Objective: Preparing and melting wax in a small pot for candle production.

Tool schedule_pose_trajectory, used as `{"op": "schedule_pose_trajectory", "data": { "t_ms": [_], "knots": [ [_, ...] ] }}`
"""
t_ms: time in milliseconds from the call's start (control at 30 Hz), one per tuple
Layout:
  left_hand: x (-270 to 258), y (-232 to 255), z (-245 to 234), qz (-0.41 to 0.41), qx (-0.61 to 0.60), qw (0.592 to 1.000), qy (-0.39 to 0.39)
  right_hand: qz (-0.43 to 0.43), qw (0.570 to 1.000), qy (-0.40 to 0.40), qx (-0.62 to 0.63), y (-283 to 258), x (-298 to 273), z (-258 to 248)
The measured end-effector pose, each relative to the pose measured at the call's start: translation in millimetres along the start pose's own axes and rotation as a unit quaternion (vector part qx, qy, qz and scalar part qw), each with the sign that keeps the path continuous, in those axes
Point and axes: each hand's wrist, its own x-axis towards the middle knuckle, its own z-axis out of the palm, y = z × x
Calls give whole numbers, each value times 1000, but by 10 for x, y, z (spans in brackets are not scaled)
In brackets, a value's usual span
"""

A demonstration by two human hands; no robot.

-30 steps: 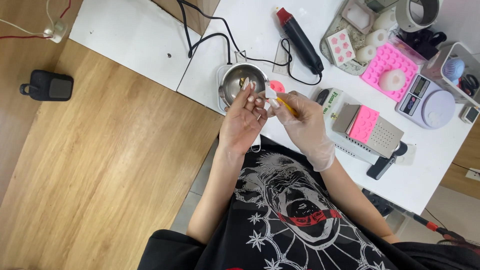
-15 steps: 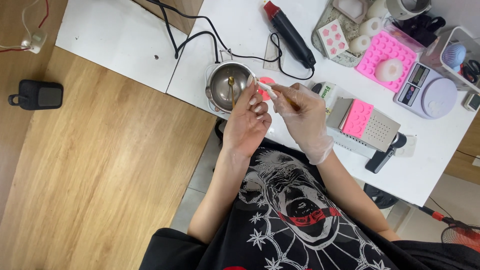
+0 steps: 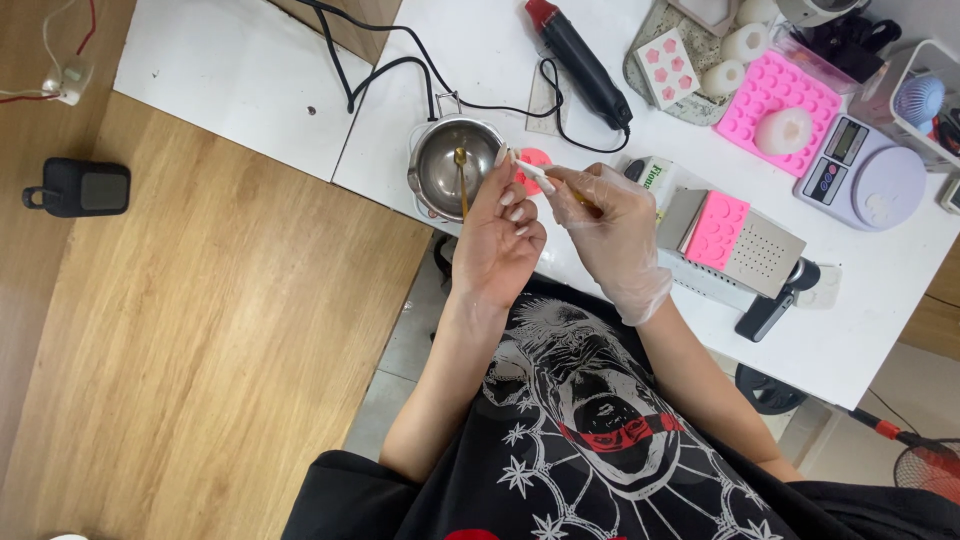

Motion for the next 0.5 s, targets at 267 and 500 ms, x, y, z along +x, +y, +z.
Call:
{"op": "schedule_pose_trajectory", "data": {
  "t_ms": [267, 500],
  "knots": [
    [45, -10, -78, 14, -20, 1000, 2, -12, 1000, -6, -27, 27, -4, 32],
    [52, -6, -104, 15, -12, 1000, 23, -13, 999, -6, -30, 44, 13, 57]
  ]
}}
